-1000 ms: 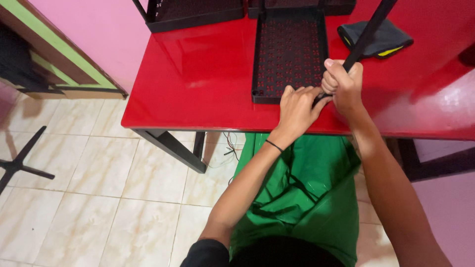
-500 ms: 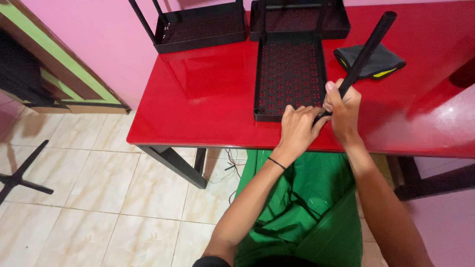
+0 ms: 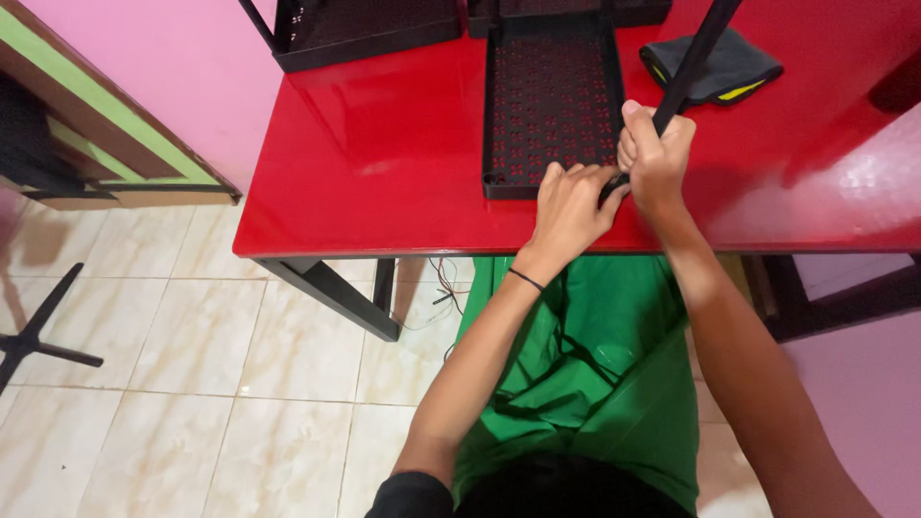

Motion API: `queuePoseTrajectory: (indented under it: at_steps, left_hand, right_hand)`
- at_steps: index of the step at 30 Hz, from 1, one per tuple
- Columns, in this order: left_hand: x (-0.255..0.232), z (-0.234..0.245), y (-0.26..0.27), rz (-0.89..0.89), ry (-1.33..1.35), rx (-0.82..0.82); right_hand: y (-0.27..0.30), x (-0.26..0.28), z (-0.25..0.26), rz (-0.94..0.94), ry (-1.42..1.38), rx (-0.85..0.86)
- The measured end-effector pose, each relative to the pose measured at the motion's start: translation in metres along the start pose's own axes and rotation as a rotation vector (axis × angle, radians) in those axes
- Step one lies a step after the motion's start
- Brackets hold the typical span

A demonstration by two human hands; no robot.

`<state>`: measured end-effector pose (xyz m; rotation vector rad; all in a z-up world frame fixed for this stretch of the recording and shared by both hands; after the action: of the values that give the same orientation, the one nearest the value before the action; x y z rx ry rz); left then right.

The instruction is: The person wipes a black metal shelf unit with a dark cloth on a red table. They spray the cloth with liquid from a bottle and rub the shelf's perforated surface and legs. The person then picks up a black rod and wipes it with the cloth.

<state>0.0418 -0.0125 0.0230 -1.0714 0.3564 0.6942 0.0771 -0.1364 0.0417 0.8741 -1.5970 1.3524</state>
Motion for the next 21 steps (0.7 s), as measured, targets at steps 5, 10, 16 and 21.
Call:
queuePoseTrajectory:
  at_steps: [5, 10, 16, 21]
  left_hand:
    - [-0.001, -0.002, -0.001, 0.037, -0.001, 0.038]
    - [0.002, -0.002, -0.004, 0.026, 0.009, 0.023]
    - [-0.014, 0.007, 0.005, -0.086, -0.005, -0.043]
    - [-0.013, 0.010, 0.002, -0.020, 0.027, -0.005]
  right_hand:
    - [0.000, -0.008, 0.005, -0.002, -0.036, 0.065]
    - [-0.009, -0.018, 0.011, -0.045, -0.106, 0.198]
    - [0.000, -0.023, 0.013, -0.054, -0.078, 0.167]
    - [0.004, -0.015, 0.008, -0.001, 0.080, 0.093]
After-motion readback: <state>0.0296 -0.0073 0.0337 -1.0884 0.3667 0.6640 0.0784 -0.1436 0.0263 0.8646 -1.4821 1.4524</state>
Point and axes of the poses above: each hand's wrist, its own y-axis away from the middle knuckle, its own z-axis out of the back of the hand, x = y × z, the point moved 5 cm from there along -y, towards the middle knuckle, and after that the axes turned 14 degrees about y, right-handed, at the moved point
